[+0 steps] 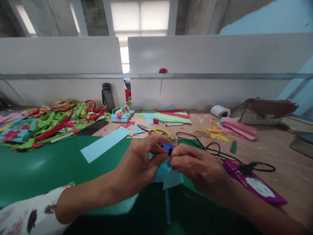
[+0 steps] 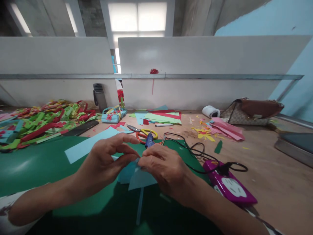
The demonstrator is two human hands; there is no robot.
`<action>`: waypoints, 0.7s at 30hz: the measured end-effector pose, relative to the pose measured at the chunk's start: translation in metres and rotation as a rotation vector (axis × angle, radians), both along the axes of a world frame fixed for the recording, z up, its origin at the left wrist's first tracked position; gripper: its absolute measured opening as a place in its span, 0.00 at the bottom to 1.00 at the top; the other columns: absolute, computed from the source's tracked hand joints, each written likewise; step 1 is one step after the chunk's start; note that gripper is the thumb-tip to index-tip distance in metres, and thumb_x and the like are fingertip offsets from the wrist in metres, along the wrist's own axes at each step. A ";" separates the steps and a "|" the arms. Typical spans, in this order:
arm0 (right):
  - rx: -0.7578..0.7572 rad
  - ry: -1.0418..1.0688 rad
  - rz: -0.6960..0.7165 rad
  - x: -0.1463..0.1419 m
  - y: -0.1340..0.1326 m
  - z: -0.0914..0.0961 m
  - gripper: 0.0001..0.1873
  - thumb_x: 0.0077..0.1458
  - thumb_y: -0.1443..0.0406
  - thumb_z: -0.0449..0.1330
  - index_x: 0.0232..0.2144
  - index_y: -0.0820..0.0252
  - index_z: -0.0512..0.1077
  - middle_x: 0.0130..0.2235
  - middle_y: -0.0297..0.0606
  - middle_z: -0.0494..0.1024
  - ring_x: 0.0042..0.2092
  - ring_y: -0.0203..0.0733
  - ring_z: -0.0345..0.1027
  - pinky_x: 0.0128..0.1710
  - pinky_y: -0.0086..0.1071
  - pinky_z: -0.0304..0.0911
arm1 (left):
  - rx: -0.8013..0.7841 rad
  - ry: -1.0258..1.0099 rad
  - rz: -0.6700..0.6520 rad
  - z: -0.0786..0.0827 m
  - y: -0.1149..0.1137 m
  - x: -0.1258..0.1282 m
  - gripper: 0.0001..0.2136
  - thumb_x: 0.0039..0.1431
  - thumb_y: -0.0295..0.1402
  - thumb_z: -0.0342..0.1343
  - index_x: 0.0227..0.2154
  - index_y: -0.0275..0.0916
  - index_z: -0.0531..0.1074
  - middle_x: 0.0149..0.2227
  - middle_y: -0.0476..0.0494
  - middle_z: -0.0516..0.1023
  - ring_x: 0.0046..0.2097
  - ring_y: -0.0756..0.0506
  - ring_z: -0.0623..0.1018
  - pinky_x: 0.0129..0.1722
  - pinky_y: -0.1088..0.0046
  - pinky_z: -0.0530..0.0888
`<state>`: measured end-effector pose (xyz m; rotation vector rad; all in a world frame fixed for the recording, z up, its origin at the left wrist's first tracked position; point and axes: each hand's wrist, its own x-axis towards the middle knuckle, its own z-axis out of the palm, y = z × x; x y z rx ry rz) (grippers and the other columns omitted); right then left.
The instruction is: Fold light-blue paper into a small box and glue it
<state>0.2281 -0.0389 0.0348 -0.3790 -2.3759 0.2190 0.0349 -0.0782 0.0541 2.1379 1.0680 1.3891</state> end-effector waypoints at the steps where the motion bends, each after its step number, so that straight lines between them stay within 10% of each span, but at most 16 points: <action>1: 0.014 -0.001 -0.005 0.000 0.000 0.000 0.10 0.58 0.73 0.50 0.37 0.58 0.69 0.35 0.36 0.71 0.36 0.35 0.66 0.38 0.30 0.64 | -0.021 -0.017 -0.012 0.000 0.000 0.000 0.12 0.51 0.19 0.55 0.39 0.35 0.70 0.29 0.47 0.80 0.31 0.49 0.80 0.29 0.77 0.74; 21: 0.014 0.093 0.002 -0.005 0.000 -0.008 0.06 0.60 0.71 0.51 0.33 0.59 0.67 0.32 0.35 0.72 0.36 0.34 0.66 0.38 0.28 0.64 | 0.055 0.118 0.033 -0.006 -0.006 0.003 0.12 0.54 0.26 0.56 0.42 0.41 0.68 0.33 0.50 0.80 0.35 0.48 0.80 0.40 0.70 0.73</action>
